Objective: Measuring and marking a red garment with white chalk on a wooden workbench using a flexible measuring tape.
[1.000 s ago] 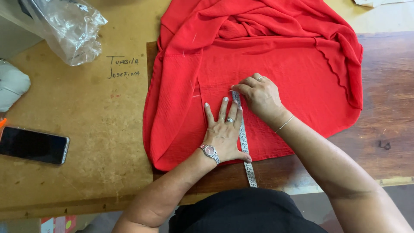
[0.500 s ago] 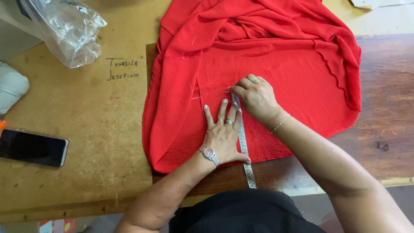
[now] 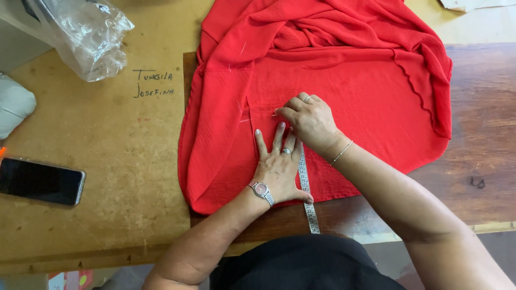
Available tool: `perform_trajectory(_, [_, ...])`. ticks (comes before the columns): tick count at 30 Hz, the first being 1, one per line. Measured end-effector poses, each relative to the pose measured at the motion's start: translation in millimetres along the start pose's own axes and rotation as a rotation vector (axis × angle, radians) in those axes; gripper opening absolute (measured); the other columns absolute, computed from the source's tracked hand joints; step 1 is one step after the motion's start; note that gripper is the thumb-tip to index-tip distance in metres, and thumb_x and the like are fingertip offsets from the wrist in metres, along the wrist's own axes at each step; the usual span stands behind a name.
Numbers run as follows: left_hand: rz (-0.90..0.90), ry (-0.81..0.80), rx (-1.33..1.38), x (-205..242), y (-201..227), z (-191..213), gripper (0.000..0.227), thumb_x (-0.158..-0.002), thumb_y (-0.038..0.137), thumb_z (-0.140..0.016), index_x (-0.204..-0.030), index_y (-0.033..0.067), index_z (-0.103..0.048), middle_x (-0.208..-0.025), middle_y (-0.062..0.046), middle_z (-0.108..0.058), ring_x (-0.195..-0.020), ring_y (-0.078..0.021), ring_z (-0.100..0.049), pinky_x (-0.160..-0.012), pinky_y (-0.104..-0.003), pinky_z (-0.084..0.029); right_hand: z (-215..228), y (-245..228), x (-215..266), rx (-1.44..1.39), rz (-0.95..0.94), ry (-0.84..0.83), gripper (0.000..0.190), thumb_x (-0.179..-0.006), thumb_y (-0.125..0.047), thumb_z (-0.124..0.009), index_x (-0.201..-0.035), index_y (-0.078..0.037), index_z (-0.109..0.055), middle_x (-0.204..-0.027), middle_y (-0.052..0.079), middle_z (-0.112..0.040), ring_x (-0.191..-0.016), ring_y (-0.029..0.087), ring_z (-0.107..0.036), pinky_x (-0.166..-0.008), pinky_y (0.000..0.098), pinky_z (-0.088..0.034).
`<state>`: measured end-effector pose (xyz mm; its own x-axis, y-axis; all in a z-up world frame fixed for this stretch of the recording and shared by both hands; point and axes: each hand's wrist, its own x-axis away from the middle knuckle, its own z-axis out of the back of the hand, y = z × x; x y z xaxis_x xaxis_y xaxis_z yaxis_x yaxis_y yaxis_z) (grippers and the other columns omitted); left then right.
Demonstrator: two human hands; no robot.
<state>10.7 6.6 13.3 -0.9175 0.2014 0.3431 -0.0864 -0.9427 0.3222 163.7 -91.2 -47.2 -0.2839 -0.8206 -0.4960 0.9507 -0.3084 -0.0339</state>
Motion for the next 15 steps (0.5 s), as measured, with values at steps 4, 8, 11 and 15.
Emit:
perform_trajectory(4, [0.000, 0.012, 0.005, 2, 0, 5, 0.144, -0.053, 0.091, -0.070, -0.157, 0.0007, -0.026, -0.167, -0.021, -0.016, -0.155, -0.0463, 0.003, -0.111, -0.086, 0.007, 11, 3, -3, -0.011, -0.002, -0.023, 0.005, -0.089, -0.019, -0.072, -0.094, -0.021, -0.073, -0.087, -0.001, -0.066, -0.082, 0.021, -0.059, -0.071, 0.0322, -0.046])
perform_trajectory(8, [0.002, 0.004, 0.022, 3, -1, 6, 0.139, -0.051, 0.090, -0.071, -0.154, 0.0042, -0.034, -0.162, -0.018, -0.029, -0.155, -0.0448, -0.004, -0.112, -0.086, 0.009, -1, -6, -8, -0.002, 0.004, -0.019, 0.004, -0.092, -0.019, -0.070, -0.091, -0.021, -0.073, -0.085, -0.001, -0.065, -0.080, 0.020, -0.059, -0.070, 0.0321, -0.046])
perform_trajectory(11, [0.001, -0.006, 0.021, 3, -1, 9, 0.139, -0.048, 0.092, -0.068, -0.152, 0.0059, -0.038, -0.159, -0.017, -0.035, -0.154, -0.0447, -0.012, -0.113, -0.086, 0.008, -8, -9, -18, -0.019, 0.017, -0.017, 0.006, -0.093, -0.019, -0.069, -0.088, -0.021, -0.072, -0.084, -0.001, -0.065, -0.080, 0.020, -0.059, -0.069, 0.0326, -0.045])
perform_trajectory(15, [0.007, 0.050, 0.054, 5, -1, 14, 0.138, -0.043, 0.095, -0.065, -0.147, 0.0072, -0.044, -0.149, -0.015, -0.050, -0.143, -0.0432, -0.038, -0.113, -0.082, -0.010, -18, -7, -23, -0.022, 0.054, -0.067, 0.013, -0.096, -0.022, -0.066, -0.083, -0.022, -0.068, -0.080, -0.001, -0.063, -0.080, 0.020, -0.059, -0.070, 0.0329, -0.045])
